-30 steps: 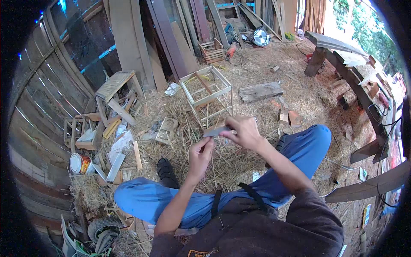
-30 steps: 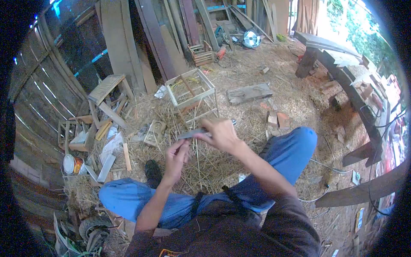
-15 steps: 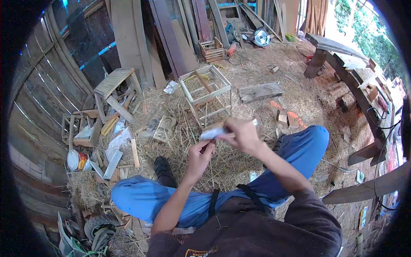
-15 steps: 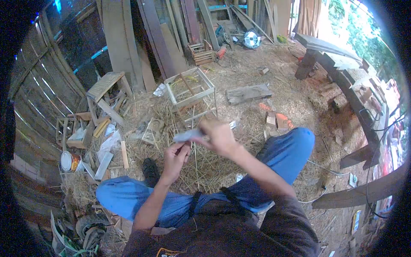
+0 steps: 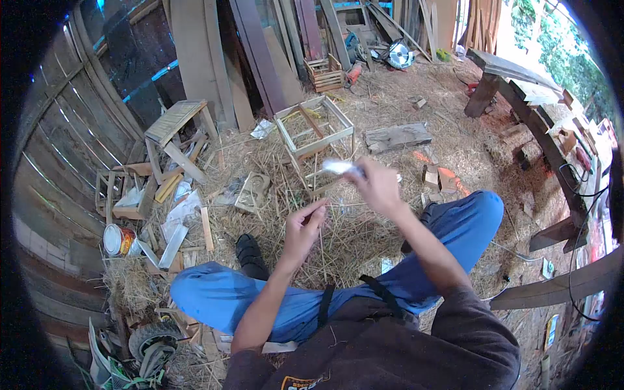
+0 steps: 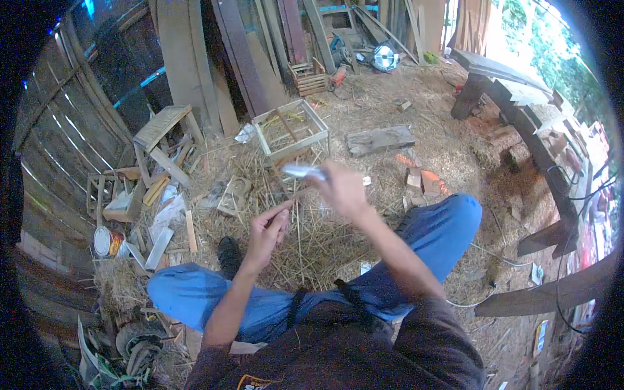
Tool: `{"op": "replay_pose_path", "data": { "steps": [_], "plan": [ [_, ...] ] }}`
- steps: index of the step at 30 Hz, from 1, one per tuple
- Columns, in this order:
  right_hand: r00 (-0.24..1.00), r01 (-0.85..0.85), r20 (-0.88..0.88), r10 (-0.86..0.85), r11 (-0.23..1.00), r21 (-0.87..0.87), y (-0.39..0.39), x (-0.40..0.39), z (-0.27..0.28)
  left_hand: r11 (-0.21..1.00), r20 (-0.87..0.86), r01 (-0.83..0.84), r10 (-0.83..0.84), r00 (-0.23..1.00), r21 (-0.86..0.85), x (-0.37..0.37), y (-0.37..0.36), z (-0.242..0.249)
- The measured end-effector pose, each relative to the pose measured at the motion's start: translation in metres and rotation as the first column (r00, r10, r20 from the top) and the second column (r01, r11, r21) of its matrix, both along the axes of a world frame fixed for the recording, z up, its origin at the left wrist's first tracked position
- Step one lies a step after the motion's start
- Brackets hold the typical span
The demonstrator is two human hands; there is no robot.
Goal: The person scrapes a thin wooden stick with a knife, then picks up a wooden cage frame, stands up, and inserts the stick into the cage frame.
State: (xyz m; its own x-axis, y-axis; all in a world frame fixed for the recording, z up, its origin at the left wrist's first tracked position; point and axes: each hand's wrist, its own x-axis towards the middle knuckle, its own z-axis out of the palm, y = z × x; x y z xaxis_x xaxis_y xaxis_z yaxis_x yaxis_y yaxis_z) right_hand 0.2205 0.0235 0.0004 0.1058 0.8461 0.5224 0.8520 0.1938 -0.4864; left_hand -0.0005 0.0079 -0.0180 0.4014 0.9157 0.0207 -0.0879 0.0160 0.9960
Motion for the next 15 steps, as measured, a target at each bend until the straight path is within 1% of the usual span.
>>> {"op": "replay_pose_path", "data": {
  "steps": [1, 3, 6, 7, 8, 9, 10, 11, 12, 13, 14, 15],
  "plan": [
    [0.993, 0.086, -0.074, -0.089, 0.996, -0.039, 0.005, 0.014, 0.003, 0.999, 0.021, 0.01, -0.009, 1.0, -0.044, -0.001, 0.001, 0.002],
    [0.942, 0.242, -0.204, -0.266, 0.961, -0.136, 0.01, 0.032, 0.014, 0.991, 0.066, 0.027, -0.019, 0.998, -0.132, -0.004, 0.003, 0.006],
    [0.914, 0.023, -0.399, -0.068, 0.993, -0.118, -0.008, 0.015, 0.014, 0.998, 0.01, 0.023, -0.022, 1.0, -0.063, 0.0, 0.01, 0.008],
    [0.888, -0.09, -0.459, 0.02, 0.987, -0.131, -0.008, 0.009, 0.008, 0.999, -0.009, 0.026, -0.026, 1.0, -0.046, 0.002, 0.013, 0.009],
    [0.847, -0.203, -0.52, 0.106, 0.97, -0.133, -0.005, 0.003, 0.002, 0.998, -0.036, 0.008, -0.01, 0.999, -0.064, 0.007, 0.014, 0.01],
    [0.791, -0.313, -0.583, 0.187, 0.942, -0.123, -0.001, -0.005, -0.005, 0.997, -0.08, 0.027, -0.033, 0.996, -0.068, 0.012, 0.015, 0.016],
    [0.782, -0.32, -0.611, 0.122, 0.92, -0.226, -0.005, -0.014, 0.004, 0.996, -0.127, 0.048, -0.057, 0.99, -0.073, 0.017, 0.016, 0.02],
    [0.734, -0.341, -0.658, 0.171, 0.93, -0.138, -0.003, -0.016, -0.003, 0.994, -0.177, 0.07, -0.084, 0.981, -0.086, 0.023, 0.019, 0.018],
    [0.681, -0.355, -0.699, 0.216, 0.933, -0.057, -0.002, -0.016, -0.013, 0.994, -0.161, 0.072, -0.058, 0.985, 0.083, 0.031, 0.023, 0.008],
    [0.627, -0.361, -0.733, 0.262, 0.932, 0.025, 0.0, -0.018, -0.018, 0.993, -0.176, 0.08, -0.064, 0.982, 0.086, 0.038, 0.026, 0.008],
    [0.695, -0.27, -0.699, 0.171, 0.962, -0.032, 0.0, -0.013, -0.018, 0.992, -0.189, 0.089, -0.071, 0.979, 0.089, 0.043, 0.029, 0.012],
    [0.698, -0.232, -0.705, 0.122, 0.971, -0.061, -0.001, -0.009, -0.003, 0.99, -0.197, 0.1, -0.08, 0.977, 0.097, 0.049, 0.029, 0.018]
  ]
}}
